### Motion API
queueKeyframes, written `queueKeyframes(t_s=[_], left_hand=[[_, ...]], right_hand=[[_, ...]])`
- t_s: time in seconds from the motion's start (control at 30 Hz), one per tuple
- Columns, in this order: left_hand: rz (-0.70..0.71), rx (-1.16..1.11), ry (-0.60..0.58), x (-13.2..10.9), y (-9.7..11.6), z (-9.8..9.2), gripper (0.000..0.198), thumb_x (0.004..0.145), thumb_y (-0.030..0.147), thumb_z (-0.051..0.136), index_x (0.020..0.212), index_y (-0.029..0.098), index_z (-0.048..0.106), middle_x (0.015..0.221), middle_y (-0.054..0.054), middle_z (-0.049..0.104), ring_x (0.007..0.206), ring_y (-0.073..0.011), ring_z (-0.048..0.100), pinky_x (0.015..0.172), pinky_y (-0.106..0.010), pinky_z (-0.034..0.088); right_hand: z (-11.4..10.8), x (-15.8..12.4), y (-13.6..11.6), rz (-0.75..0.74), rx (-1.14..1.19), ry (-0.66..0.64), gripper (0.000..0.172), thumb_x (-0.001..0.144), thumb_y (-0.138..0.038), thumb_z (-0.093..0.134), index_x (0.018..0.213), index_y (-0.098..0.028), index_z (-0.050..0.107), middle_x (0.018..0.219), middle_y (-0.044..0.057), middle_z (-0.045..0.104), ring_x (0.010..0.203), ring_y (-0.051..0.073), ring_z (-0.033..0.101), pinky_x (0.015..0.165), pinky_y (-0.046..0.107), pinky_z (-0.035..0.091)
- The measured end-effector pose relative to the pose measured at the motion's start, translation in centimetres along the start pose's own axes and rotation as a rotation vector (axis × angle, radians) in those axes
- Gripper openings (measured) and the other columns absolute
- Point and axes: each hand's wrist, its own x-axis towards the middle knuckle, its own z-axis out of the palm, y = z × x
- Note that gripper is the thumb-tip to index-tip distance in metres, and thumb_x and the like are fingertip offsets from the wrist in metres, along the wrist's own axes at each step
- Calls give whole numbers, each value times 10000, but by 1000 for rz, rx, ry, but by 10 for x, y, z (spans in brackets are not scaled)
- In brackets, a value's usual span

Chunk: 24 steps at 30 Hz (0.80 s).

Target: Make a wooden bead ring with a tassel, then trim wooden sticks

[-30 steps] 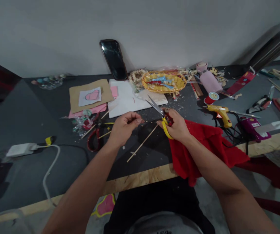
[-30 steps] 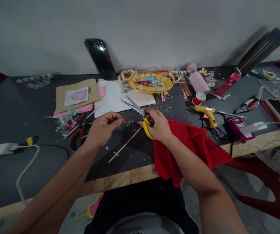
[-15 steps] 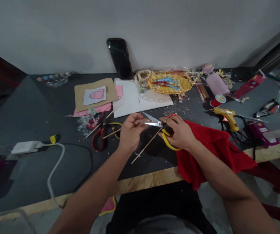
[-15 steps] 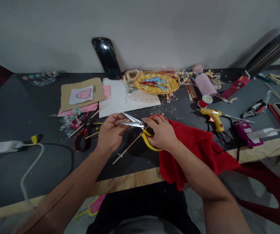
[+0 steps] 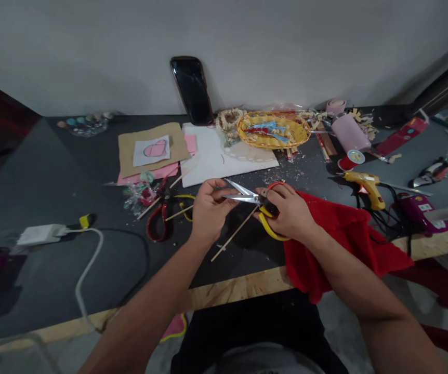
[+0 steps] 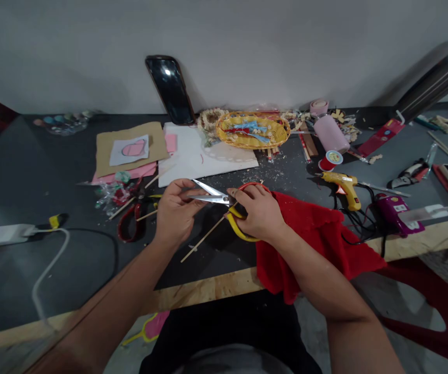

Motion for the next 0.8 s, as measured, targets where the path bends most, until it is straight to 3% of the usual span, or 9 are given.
queueKeyframes(t_s=[0.6, 0.8], left_hand=[[102, 151, 47, -1, -4, -3, 651, 582, 178, 809, 1140, 229, 477, 672, 79, 682, 629, -133, 689, 628, -221, 541], [122, 142, 20, -1, -5, -3, 658, 599, 224, 834, 1141, 222, 461, 698, 57, 696, 669, -147, 712, 643, -232, 562]], right_hand=[[2, -2, -2, -3, -22, -7, 457, 851, -395, 664, 1259, -191, 633, 1072, 108, 676, 1002, 259, 633, 909, 396, 550], [0, -1, 0, 86, 38, 35, 391, 865, -438, 650, 1200, -235, 645, 1086, 73, 715, 1010, 229, 664, 841, 323, 562]])
